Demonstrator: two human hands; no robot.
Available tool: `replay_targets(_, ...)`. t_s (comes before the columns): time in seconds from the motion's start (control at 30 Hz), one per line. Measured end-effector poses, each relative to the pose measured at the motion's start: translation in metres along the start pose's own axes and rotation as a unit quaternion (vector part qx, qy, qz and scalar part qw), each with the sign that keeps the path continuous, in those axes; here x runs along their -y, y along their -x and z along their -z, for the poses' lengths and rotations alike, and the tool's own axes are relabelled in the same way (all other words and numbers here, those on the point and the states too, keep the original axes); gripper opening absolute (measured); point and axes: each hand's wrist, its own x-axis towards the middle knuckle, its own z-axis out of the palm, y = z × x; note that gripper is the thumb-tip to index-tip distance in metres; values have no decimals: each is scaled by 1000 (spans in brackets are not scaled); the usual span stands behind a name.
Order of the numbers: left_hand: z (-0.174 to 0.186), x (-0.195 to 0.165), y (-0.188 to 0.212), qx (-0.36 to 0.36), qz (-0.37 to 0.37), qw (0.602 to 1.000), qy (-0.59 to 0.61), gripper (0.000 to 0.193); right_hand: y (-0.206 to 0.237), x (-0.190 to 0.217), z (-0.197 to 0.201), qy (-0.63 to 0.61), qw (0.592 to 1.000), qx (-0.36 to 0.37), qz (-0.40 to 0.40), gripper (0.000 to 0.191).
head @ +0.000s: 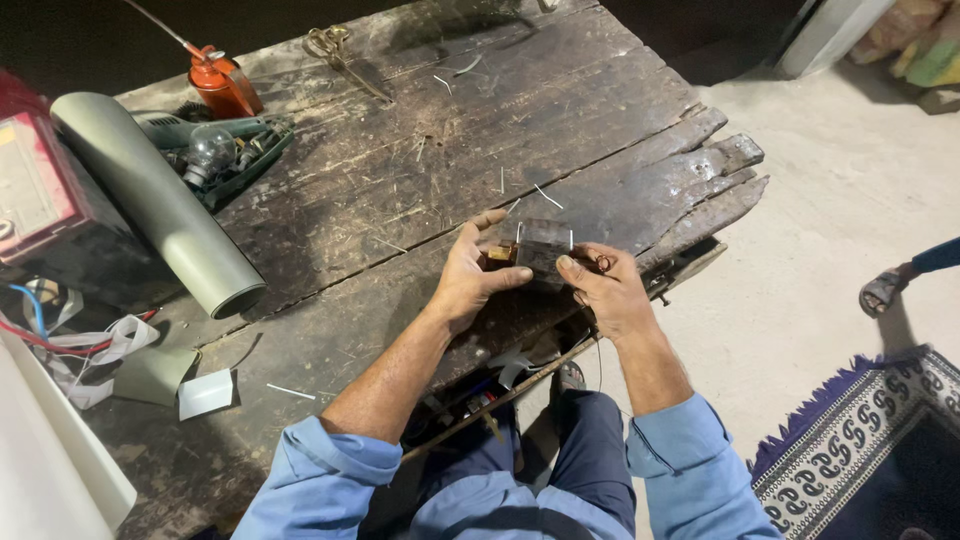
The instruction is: The person works on a cylindrical electrical component on a wooden workbench, using a wooden stick to adjust internal parts and a white zip tie to secure the assembly. They retrieve pliers and a screwdriver from a drawer to assist with the repair.
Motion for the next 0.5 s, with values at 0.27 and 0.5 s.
replay_targets(0.27, 2, 7, -6, 31, -13, 999, 34, 66, -5, 8, -5, -8, 1000, -8, -27, 20)
replay_targets(0.5, 17, 27, -18, 19, -29, 997, 74, 12, -7, 13, -5, 19, 999, -24, -45, 21)
